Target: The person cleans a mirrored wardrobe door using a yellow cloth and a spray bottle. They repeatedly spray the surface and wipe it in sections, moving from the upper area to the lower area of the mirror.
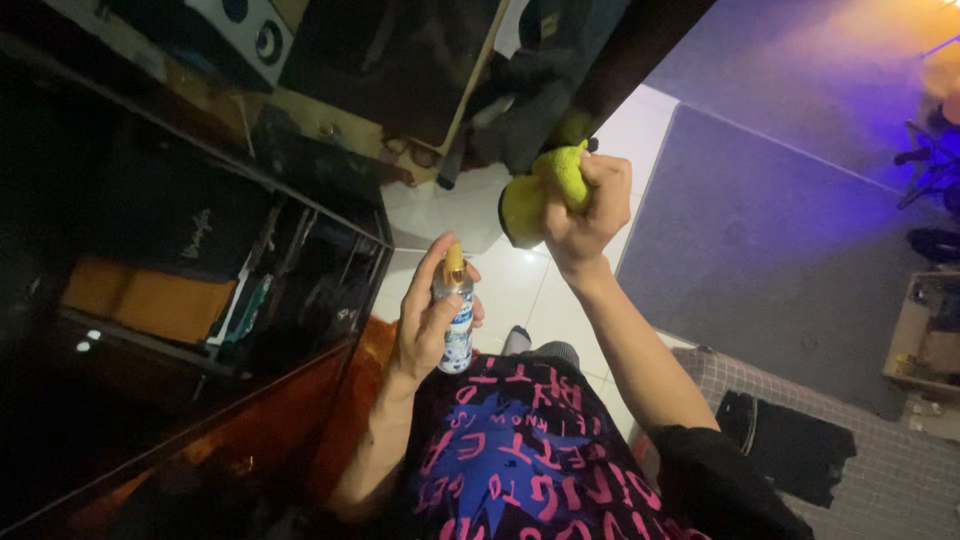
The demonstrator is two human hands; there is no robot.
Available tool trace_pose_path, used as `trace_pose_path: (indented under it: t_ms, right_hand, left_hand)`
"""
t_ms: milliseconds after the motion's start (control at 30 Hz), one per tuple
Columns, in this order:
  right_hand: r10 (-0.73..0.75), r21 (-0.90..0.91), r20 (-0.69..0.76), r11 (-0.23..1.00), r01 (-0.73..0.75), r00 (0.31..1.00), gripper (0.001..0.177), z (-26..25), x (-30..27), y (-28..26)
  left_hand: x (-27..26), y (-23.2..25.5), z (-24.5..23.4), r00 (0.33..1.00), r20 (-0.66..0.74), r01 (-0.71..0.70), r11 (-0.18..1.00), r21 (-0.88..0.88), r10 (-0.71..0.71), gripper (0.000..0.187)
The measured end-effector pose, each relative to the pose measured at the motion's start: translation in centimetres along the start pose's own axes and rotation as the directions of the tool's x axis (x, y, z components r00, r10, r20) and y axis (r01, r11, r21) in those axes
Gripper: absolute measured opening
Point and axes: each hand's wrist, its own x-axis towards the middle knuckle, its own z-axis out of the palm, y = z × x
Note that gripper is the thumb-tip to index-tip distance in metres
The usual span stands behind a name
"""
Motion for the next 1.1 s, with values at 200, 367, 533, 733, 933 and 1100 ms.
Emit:
trace_pose_path:
  t_ms: [200,367,533,733,933,1100]
  right_hand:
    - [-0.006,-0.006,0.015,1.0,0.007,1.0,0.035,0.4,-1.9,1.6]
    - [0.031,-0.016,0.059,0.999,-0.03,0.998,0.036,0.6,-3.7,2.7]
    - [0.069,0.016,0.11,0.997,-0.071,0.992,0.035,0.7,-5.7,4.1]
    - [0.075,-0.007,0.153,0.997,-0.075,0.985,0.034,1.0,-7.6,5.4]
    - [0.114,-0.03,0.185,0.993,-0.11,0.976,0.033,1.2,-8.7,6.0]
    - [0.124,-0.06,0.214,0.992,-0.113,0.969,0.034,1.2,-9.4,6.2]
  left_hand:
    - [-0.1,0.5,0.2,1.0,0.003,-0.016,1.0,0.023,0.016,0.068]
    - [-0.1,0.8,0.2,0.999,0.018,-0.035,0.997,0.065,0.034,0.066]
    - [-0.2,0.8,0.3,1.0,-0.003,0.001,1.0,0.024,0.0,0.067]
    - [-0.3,1.1,0.2,1.0,0.006,-0.026,0.998,0.063,0.026,0.067]
    - [-0.3,1.2,0.3,1.0,-0.002,-0.021,0.998,0.062,0.021,0.067]
    - [-0.3,1.3,0.4,1.0,0.006,-0.02,0.998,0.057,0.02,0.067]
